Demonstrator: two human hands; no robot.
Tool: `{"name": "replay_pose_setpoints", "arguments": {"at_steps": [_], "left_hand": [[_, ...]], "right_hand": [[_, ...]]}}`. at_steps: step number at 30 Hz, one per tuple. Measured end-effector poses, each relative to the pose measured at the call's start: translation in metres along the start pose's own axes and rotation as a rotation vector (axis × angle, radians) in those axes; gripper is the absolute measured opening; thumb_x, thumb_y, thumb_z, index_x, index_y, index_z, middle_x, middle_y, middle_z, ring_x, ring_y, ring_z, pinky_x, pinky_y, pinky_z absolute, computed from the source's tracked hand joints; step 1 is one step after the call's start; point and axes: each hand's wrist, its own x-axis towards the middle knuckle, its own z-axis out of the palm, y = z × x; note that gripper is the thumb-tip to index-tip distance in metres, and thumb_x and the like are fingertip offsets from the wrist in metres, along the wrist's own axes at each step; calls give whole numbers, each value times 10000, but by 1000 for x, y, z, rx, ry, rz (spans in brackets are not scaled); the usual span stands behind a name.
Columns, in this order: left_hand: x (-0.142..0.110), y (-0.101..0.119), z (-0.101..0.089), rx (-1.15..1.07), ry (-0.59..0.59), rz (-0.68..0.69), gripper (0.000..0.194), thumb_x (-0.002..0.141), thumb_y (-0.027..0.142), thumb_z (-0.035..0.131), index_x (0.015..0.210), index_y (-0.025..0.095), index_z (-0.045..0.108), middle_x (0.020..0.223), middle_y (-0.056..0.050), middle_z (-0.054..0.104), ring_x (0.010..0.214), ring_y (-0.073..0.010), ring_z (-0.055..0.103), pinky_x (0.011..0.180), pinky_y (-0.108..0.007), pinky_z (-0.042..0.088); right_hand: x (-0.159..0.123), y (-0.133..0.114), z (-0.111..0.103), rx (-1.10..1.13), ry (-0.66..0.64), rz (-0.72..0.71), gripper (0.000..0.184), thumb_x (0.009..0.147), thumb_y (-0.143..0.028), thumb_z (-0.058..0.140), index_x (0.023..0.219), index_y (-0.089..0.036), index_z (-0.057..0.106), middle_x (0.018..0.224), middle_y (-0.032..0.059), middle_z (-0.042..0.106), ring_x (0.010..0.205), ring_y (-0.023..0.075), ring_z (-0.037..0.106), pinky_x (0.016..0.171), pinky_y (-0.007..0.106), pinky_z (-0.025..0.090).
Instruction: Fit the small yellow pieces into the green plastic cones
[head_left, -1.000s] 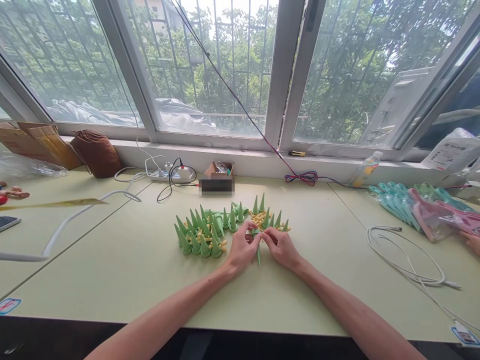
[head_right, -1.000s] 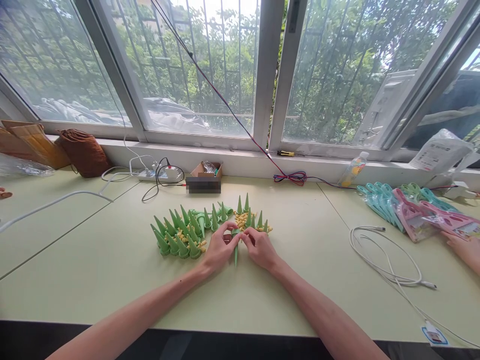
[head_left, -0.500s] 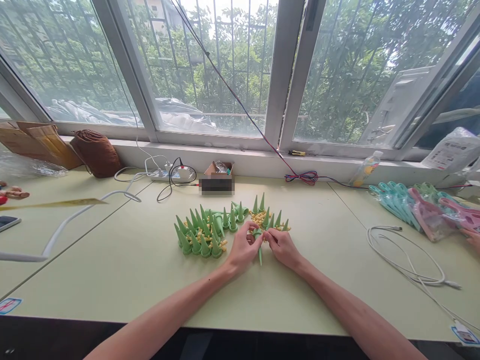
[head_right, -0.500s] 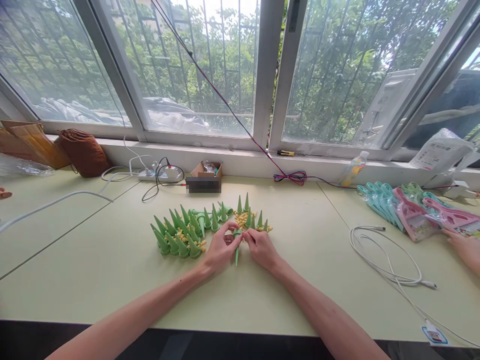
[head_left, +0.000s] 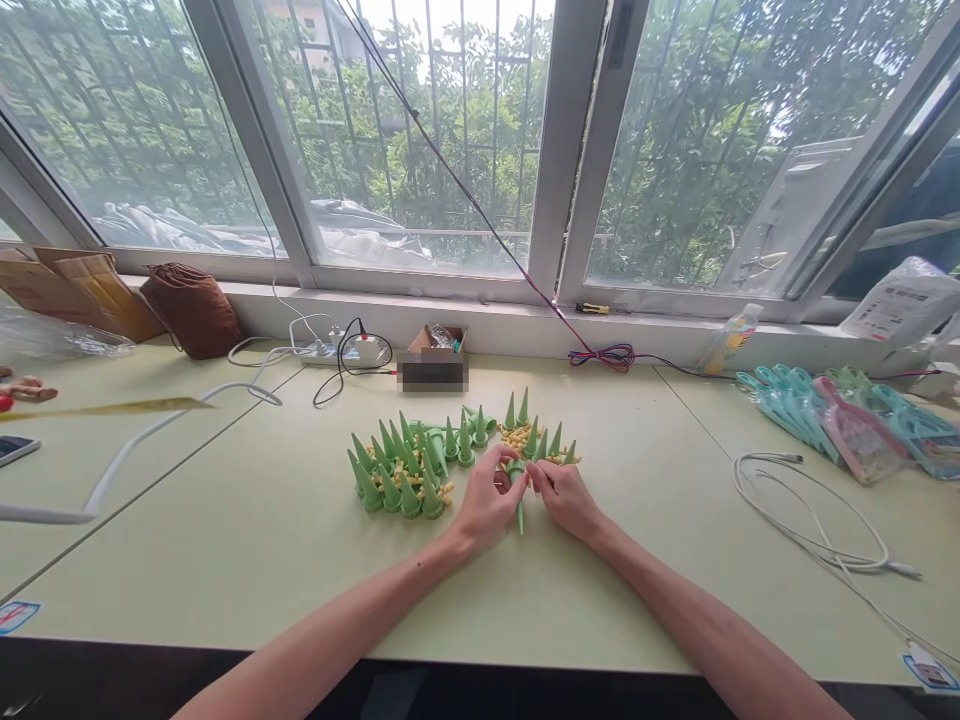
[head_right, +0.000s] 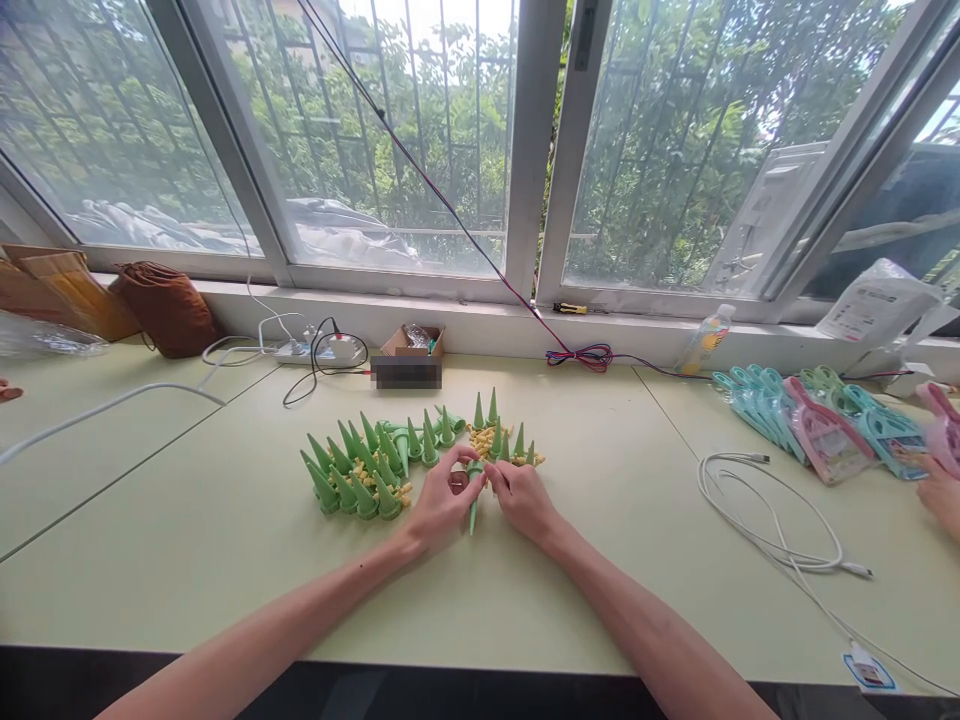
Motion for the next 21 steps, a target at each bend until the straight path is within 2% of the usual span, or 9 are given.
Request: {"name": "replay_pose_setpoints", "arguments": {"at_steps": [9, 13, 17, 21], "left_hand": [[3, 1, -1, -18, 12, 8, 188, 924, 293, 466, 1033, 189, 578, 972, -42, 635, 534, -77, 538, 475, -204, 426], [2, 0, -2, -64, -35, -7, 216, 911, 222, 427, 1059, 175, 578, 788, -23, 637, 528, -110, 584, 488, -222, 466], [1, -2, -2, -78, -88, -7, 235, 859, 185, 498, 1081, 164, 573, 622, 20, 568, 549, -138, 608, 507, -231, 486], [1, -4, -1, -25, -85, 38, 255, 825, 224, 594, 1072, 163, 596, 754, -18, 625, 592, -121, 593, 544, -233, 505]], "right_hand": [[2, -1, 1, 12, 23, 16, 512, 1012, -470, 341, 587, -194, 411, 519, -19, 459, 484, 110, 395, 516, 247, 287], [2, 0, 2, 19, 44, 22, 524, 1011, -487, 330, 578, -198, 390, 511, -21, 436, 481, 111, 373, 509, 254, 276], [2, 1, 1, 22, 61, 24, 527, 1015, -488, 317, 580, -198, 387, 510, -25, 417, 484, 112, 356, 509, 258, 273], [2, 0, 1, 42, 67, 15, 521, 1018, -478, 324, 594, -191, 422, 520, -25, 429, 489, 109, 354, 506, 254, 274]]}}
